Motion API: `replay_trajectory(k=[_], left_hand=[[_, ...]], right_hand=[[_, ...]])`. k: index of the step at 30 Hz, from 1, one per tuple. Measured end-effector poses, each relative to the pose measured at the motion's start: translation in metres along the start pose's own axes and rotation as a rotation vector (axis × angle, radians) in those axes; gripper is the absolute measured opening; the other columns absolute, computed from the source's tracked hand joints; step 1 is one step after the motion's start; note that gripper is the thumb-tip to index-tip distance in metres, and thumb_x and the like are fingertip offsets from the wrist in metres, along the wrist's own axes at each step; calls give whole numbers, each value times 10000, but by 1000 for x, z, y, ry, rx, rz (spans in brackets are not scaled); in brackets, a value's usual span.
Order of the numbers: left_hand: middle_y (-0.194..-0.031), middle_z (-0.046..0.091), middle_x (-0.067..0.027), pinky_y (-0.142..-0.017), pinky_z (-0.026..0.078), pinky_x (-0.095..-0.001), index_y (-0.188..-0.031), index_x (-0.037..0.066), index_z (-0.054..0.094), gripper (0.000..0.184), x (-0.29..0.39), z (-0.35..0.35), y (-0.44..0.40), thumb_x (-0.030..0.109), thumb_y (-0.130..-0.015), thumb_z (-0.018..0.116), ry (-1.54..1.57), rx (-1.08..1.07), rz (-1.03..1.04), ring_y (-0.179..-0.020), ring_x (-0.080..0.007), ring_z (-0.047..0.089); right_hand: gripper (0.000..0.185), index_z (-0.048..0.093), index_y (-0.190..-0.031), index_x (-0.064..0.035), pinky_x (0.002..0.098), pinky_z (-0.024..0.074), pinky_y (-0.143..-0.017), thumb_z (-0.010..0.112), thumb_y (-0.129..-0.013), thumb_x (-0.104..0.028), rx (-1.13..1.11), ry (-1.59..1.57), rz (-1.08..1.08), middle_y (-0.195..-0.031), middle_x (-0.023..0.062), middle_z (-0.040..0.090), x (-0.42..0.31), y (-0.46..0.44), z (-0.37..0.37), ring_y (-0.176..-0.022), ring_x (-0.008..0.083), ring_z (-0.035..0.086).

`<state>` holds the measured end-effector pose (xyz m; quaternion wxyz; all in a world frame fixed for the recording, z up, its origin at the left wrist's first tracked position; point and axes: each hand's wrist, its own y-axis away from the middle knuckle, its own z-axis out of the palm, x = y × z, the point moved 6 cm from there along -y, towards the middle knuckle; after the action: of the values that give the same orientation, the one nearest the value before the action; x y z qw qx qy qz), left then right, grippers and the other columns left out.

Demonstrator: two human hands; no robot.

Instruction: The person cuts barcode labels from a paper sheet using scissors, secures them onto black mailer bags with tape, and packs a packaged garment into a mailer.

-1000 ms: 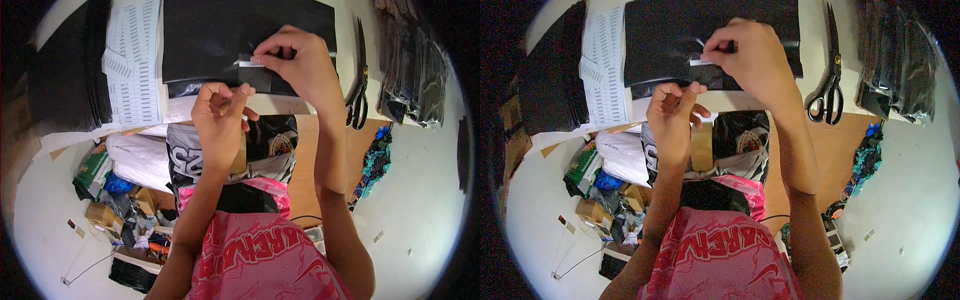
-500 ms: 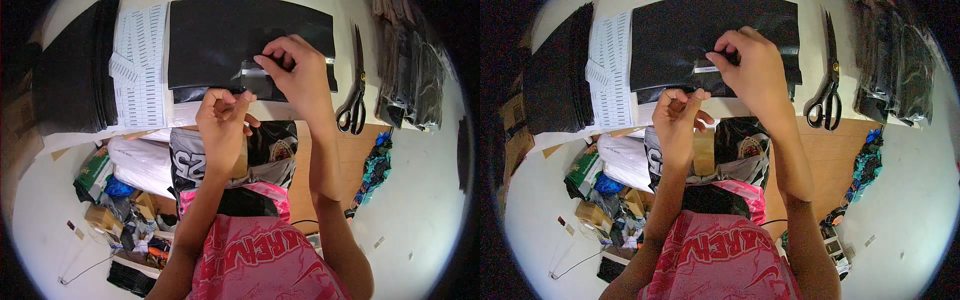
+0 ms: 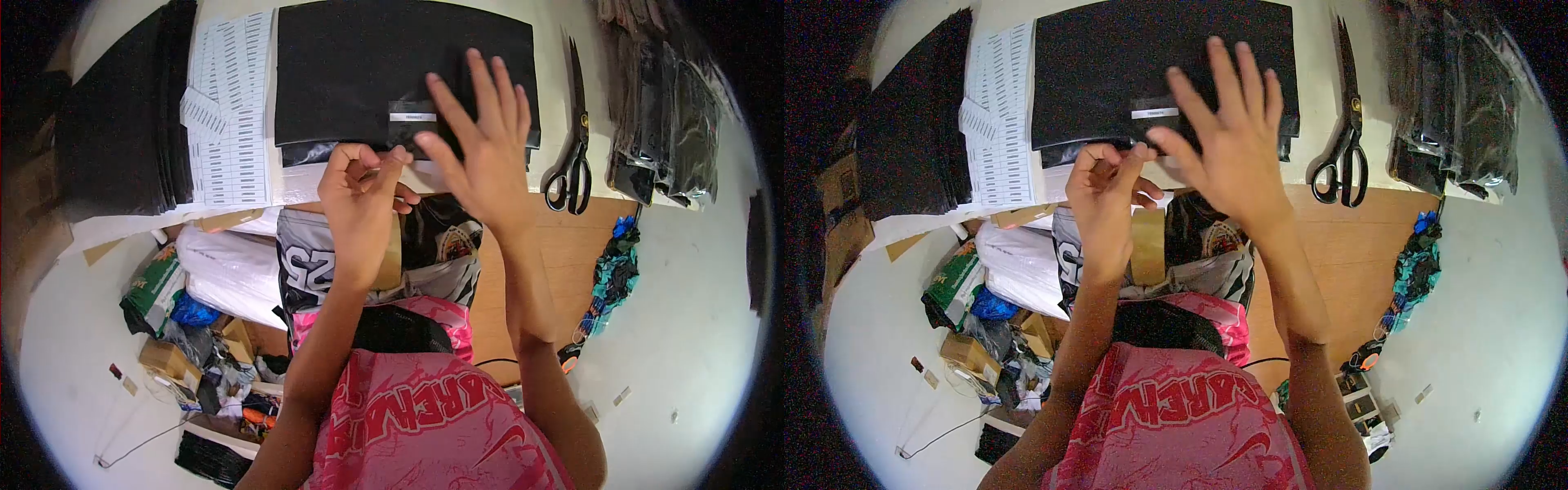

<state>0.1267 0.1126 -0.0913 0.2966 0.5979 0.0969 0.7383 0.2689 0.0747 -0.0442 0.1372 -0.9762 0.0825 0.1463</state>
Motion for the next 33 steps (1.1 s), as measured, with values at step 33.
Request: replay_trajectory(k=[33], left_hand=[[-785, 623, -111, -414, 492, -237, -847, 39, 464, 211, -3, -3, -7, 64, -868, 673, 16, -48, 86, -530, -172, 646]], right_hand=[[271, 722, -952, -103, 463, 387, -988, 743, -683, -70, 300, -246, 16, -1169, 70, 616, -17, 38, -6, -1154, 291, 535]])
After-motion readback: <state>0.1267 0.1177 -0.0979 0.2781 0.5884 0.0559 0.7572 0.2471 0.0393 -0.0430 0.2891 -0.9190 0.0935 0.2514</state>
